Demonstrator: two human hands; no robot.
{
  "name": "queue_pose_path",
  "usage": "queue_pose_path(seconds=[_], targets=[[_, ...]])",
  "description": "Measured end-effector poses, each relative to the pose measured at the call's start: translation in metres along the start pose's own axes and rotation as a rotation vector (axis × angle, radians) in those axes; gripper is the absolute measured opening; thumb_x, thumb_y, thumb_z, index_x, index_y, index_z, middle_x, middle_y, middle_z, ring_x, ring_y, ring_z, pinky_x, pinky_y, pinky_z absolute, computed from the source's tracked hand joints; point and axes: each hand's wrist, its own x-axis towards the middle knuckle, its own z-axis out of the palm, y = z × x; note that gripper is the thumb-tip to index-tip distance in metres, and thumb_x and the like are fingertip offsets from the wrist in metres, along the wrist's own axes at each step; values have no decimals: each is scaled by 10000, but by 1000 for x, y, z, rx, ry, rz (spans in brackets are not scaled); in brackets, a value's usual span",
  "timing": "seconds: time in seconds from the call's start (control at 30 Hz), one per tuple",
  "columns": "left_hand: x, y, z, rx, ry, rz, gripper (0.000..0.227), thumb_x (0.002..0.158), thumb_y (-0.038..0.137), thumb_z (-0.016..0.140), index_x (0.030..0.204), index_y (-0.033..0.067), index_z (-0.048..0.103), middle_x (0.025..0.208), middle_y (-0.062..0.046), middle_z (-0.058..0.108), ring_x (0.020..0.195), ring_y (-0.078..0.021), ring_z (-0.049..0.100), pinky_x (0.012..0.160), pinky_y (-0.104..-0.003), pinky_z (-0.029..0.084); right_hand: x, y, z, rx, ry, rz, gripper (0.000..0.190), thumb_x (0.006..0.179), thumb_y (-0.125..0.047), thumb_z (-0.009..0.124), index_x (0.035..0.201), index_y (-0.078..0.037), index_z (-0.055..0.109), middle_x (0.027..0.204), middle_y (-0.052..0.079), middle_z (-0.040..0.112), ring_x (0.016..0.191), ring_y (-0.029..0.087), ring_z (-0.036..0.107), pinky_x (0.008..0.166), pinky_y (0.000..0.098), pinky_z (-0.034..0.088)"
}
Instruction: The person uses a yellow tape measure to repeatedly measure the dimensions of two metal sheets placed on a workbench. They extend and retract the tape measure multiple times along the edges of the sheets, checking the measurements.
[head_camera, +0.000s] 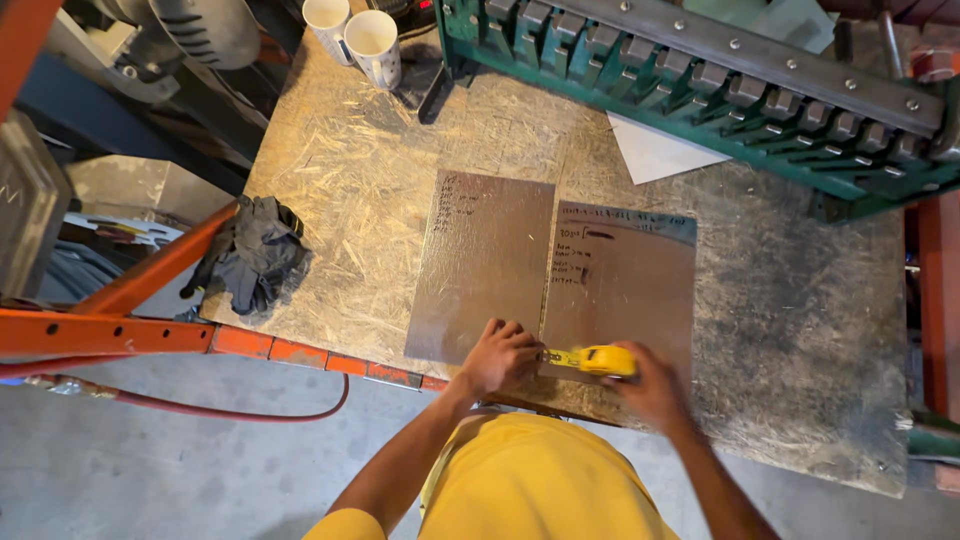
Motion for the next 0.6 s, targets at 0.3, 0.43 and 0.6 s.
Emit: queue_pose_path(seconds=[0.3,0.43,0.6], targets=[[-5,-6,11,-13,-31,-7,336,966,421,783,1237,223,796,1051,60,737,979,-212,535,876,-423,409,-39,134,-115,-95,143,21,629,686,-91,934,1273,-153,718,1237,94,797,1075,291,741,906,419,587],[-4,-6,11,-65,-29,-8,353,963,450,767,1224,214,804,1084,67,751,996,-203,536,919,-414,390,-50,178,-136,-124,196,129,614,751,-132,910,1325,-135,693,1305,131,719,1211,306,644,1046,390,471],[-4,-8,10,-100,-5,-11,322,963,460,741,1127,200,839,1004,48,764,949,-209,558,876,-438,386,-45,188,-140,-119,172,109,648,746,-117,916,1350,-115,679,1309,136,730,1211,307,656,1030,410,492]])
